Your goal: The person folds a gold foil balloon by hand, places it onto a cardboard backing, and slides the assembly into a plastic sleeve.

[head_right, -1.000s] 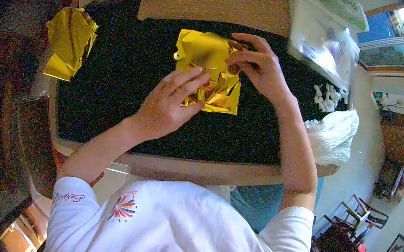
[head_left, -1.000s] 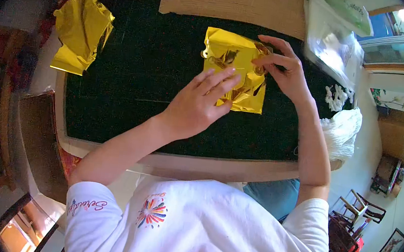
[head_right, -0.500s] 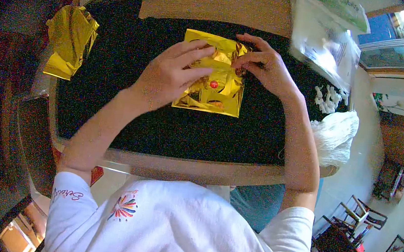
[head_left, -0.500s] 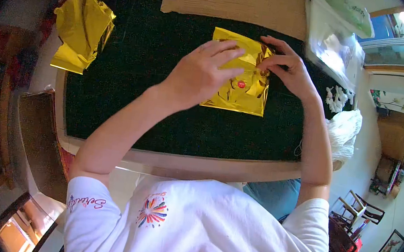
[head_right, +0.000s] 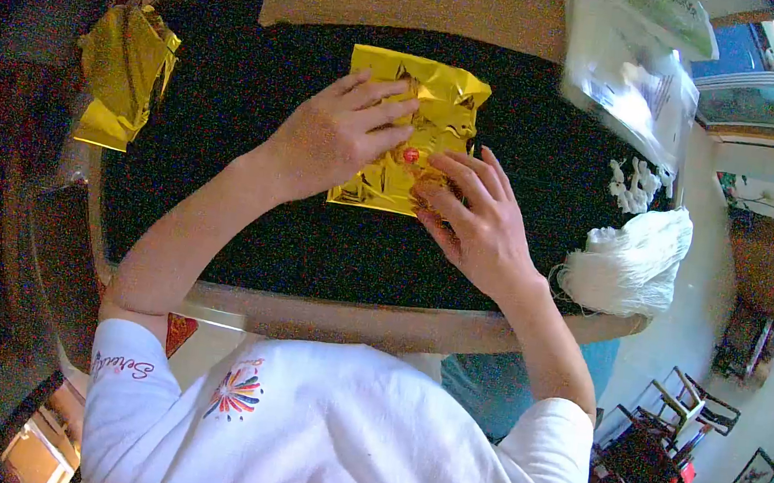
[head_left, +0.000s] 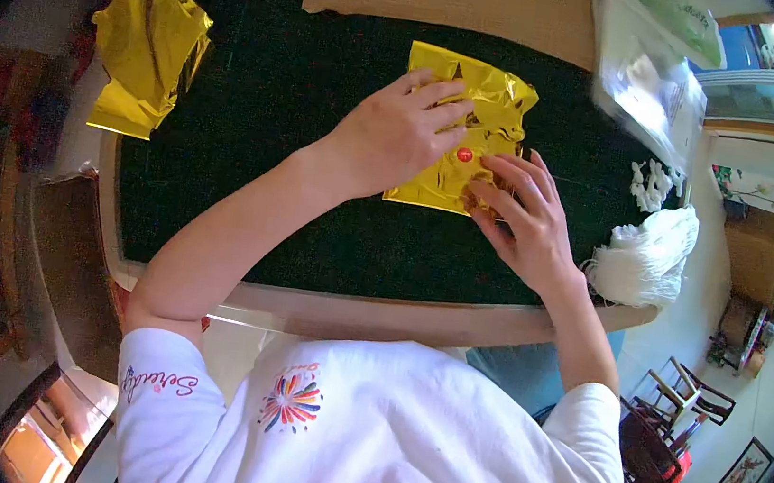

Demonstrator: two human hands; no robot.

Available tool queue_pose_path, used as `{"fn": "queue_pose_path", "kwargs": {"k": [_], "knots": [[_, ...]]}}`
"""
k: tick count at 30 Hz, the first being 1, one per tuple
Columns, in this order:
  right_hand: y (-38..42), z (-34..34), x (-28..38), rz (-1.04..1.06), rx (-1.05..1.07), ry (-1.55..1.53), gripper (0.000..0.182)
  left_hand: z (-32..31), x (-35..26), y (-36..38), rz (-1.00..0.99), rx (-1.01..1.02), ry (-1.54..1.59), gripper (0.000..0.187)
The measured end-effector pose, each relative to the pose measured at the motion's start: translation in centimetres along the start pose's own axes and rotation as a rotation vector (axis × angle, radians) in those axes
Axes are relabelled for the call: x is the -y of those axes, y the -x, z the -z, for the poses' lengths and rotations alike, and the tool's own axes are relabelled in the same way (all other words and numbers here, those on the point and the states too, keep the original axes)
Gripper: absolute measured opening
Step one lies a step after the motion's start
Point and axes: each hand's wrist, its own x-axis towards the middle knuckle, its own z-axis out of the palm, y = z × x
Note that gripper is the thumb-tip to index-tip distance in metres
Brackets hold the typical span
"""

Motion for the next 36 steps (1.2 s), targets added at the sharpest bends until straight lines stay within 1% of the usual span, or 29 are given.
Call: {"fn": "queue_pose_path", "kwargs": {"k": [4,6,10,13,16,18,22,25,31,36], "knots": [[0.2,-0.4,-0.1,0.000,-0.023,0.024,0.027,0.1,0.0,-0.2,-0.006,-0.003,-0.045,0.025],[0.1,-0.4,-0.2,0.001,-0.033,0.026,0.026,0.3,-0.4,0.0,-0.042,0.007,-0.026,0.025],[0.2,-0.3,-0.2,0.000,-0.028,0.034,0.026,0.1,-1.1,0.5,-0.050,0.011,0.025,0.025],[0.2,-0.3,-0.2,-0.010,-0.027,0.030,0.025,-0.1,-1.2,0.6,-0.045,0.000,0.063,0.025],[0.1,-0.3,-0.2,-0.001,-0.025,0.013,0.024,-0.1,-1.0,0.5,0.001,-0.007,0.087,0.027],[0.1,-0.3,-0.2,0.004,-0.027,0.020,0.024,0.0,-0.8,0.3,-0.029,-0.007,0.001,0.027],[0.2,-0.3,-0.5,0.028,-0.018,0.028,0.025,-0.2,-0.9,0.3,-0.021,0.013,0.000,0.026],[0.4,-0.5,-0.5,0.035,-0.010,0.029,0.025,0.1,-1.1,0.3,0.006,0.034,0.058,0.024],[0.5,-0.6,-0.4,0.047,-0.027,0.027,0.026,0.0,-1.3,0.4,-0.013,0.012,-0.016,0.024],[0.3,-0.6,-0.3,0.052,-0.039,0.029,0.027,0.3,-2.1,0.5,-0.007,-0.005,0.088,0.025]]}}
